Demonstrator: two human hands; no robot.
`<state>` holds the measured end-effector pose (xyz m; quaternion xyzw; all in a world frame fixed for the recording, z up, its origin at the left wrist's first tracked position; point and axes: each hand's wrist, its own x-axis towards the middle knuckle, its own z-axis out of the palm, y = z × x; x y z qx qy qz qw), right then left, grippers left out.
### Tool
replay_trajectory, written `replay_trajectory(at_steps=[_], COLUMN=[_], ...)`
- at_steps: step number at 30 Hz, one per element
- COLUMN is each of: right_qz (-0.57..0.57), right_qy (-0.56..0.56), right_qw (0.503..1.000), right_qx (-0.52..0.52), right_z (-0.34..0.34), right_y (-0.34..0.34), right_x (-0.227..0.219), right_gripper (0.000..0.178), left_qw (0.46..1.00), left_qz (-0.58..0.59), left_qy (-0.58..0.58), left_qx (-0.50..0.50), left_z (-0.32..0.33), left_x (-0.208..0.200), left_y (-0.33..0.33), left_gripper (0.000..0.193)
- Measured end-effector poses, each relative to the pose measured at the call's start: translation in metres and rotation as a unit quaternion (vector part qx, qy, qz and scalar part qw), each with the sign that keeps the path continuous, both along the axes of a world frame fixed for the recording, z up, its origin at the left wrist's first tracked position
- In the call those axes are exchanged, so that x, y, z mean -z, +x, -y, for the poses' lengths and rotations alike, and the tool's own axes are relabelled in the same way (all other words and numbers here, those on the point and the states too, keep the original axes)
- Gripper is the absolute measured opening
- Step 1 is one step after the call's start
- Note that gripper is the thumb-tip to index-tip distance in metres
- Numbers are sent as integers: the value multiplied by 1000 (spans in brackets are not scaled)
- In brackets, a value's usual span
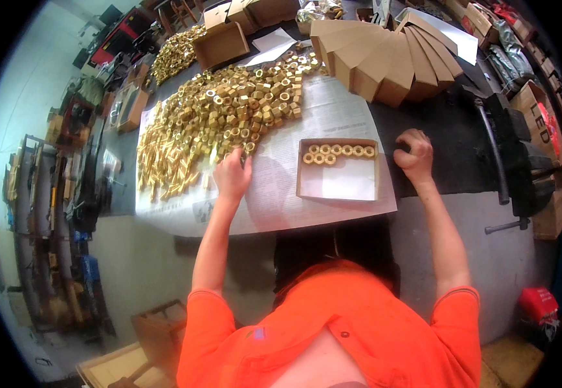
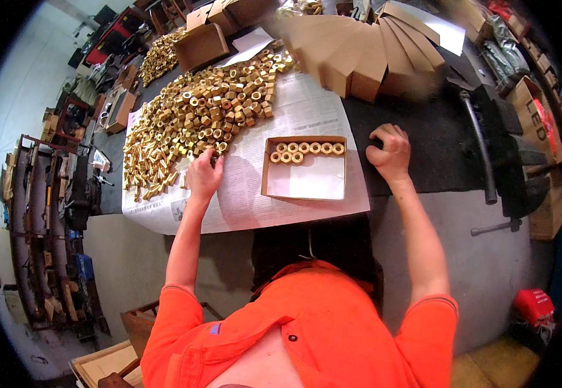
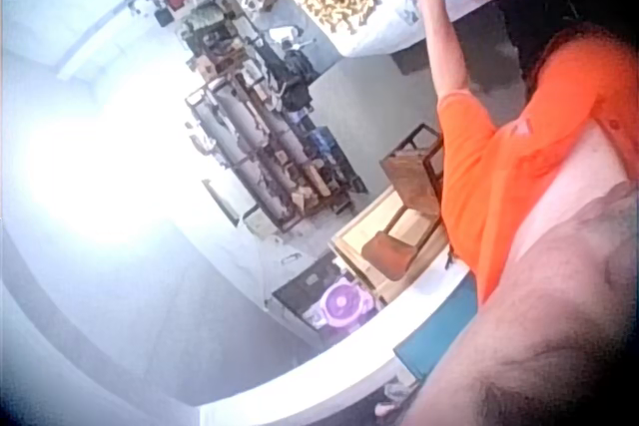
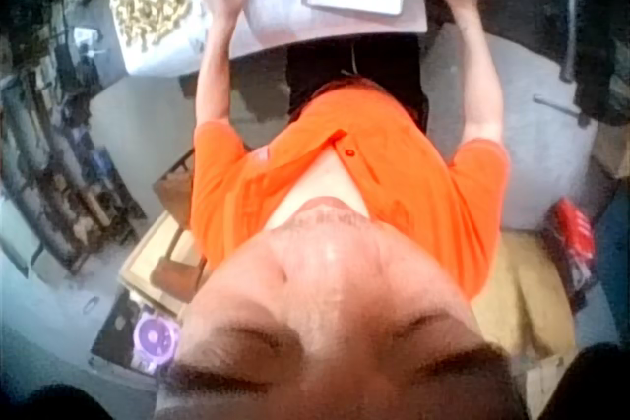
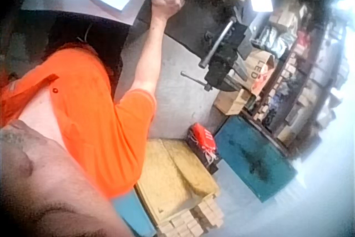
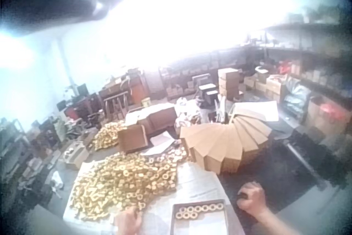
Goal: The person picks small brass fittings from a large pile on a table and places them one by one into a small cardboard box. The person continues this repetitive sorting process, filling the box with the hardware.
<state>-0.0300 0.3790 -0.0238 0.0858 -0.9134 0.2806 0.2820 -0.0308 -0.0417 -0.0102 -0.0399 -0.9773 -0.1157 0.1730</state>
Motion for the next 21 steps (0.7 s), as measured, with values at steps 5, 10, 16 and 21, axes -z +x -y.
replay_trajectory(at_steps=[5, 10, 16, 21], right_qz=[-3, 3, -9, -17], right_qy=[-7, -2, -2, -8], right_qw=[1000, 1000, 1000, 1000], right_qx=[1, 3, 1, -4], right_z=[0, 1, -2, 0], right_y=[-1, 0, -1, -1], right_x=[3, 1, 4, 2], right_gripper=[16, 16, 15, 15], left_qw=[1000, 995, 957, 957], left_qz=[18, 54, 77, 75], left_qy=[-18, 87, 204, 69], left_qx=[0, 5, 191, 272], left_z=[0, -7, -83, -146], left_x=[0, -26, -67, -49], left_y=[-4, 5, 18, 24], left_gripper=[20, 18, 13, 14])
